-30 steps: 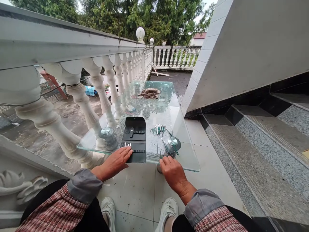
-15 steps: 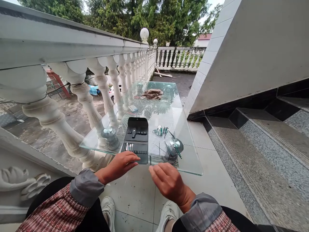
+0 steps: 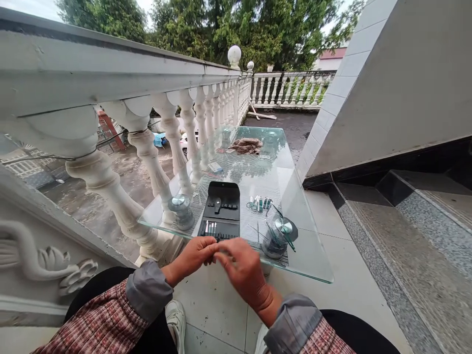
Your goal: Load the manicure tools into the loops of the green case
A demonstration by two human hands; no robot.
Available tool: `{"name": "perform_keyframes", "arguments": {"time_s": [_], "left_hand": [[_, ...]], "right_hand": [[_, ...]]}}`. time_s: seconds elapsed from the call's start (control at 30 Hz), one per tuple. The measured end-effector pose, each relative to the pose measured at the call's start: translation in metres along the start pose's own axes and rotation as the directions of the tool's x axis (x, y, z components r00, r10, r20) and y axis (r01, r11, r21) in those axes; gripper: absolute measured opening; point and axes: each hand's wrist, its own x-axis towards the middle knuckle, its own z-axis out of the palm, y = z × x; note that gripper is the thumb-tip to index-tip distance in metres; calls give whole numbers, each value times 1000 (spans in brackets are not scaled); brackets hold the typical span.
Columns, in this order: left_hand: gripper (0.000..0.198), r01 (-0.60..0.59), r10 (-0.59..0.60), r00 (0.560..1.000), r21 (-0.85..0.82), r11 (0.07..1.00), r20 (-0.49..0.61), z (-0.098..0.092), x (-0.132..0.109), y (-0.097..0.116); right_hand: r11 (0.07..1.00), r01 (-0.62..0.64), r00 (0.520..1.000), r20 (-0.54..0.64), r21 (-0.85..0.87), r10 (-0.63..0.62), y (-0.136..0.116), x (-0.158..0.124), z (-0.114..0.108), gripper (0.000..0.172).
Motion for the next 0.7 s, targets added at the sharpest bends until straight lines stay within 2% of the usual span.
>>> {"name": "perform_keyframes", "arguments": {"time_s": [0.03, 0.07, 0.1, 0.13, 0.2, 0.3, 0.37, 0.43, 0.5, 0.57, 0.63, 0.7], "left_hand": [[36, -29, 29, 1000, 48, 998, -5, 0, -1, -1], [35, -65, 66, 998, 110, 992, -1, 0, -2, -2], [33, -107, 107, 994, 177, 978, 11, 1, -3, -3], [31, -150, 147, 989, 242, 959, 28, 1, -4, -4], [26, -223, 211, 975, 347, 911, 74, 3, -6, -8], [28, -275, 239, 961, 429, 860, 136, 3, -6, -14], [32, -296, 261, 955, 487, 822, 140, 3, -5, -18], [34, -334, 342, 934, 579, 743, 100, 1, -4, -22], [33, -404, 483, 870, 707, 581, 101, -1, -4, -25], [28, -493, 598, 771, 799, 343, 220, -4, -5, -26], [22, -561, 636, 680, 818, 131, 365, -6, -4, -26], [20, -573, 647, 632, 819, 22, 426, -9, -2, -27]], "right_hand": [[969, -221, 974, -24, 106, 225, 2, 3, -1, 21], [888, -410, 909, 7, 207, 418, 4, 6, -1, 27], [787, -548, 832, 85, 284, 549, 6, 9, -2, 32], [695, -641, 764, 186, 327, 618, 6, 11, -2, 35], [594, -728, 685, 353, 341, 637, 5, 12, -1, 34], [563, -753, 658, 428, 342, 620, 5, 10, 1, 32], [548, -748, 664, 406, 376, 628, 11, 11, 1, 32], [535, -727, 678, 325, 430, 659, 23, 15, -2, 34], [535, -690, 680, 182, 488, 710, 41, 22, -4, 35], [542, -667, 660, 67, 511, 748, 59, 31, -3, 37], [542, -677, 642, 39, 498, 765, 73, 41, 3, 38], [548, -694, 640, 50, 466, 767, 81, 50, 13, 38]]}}
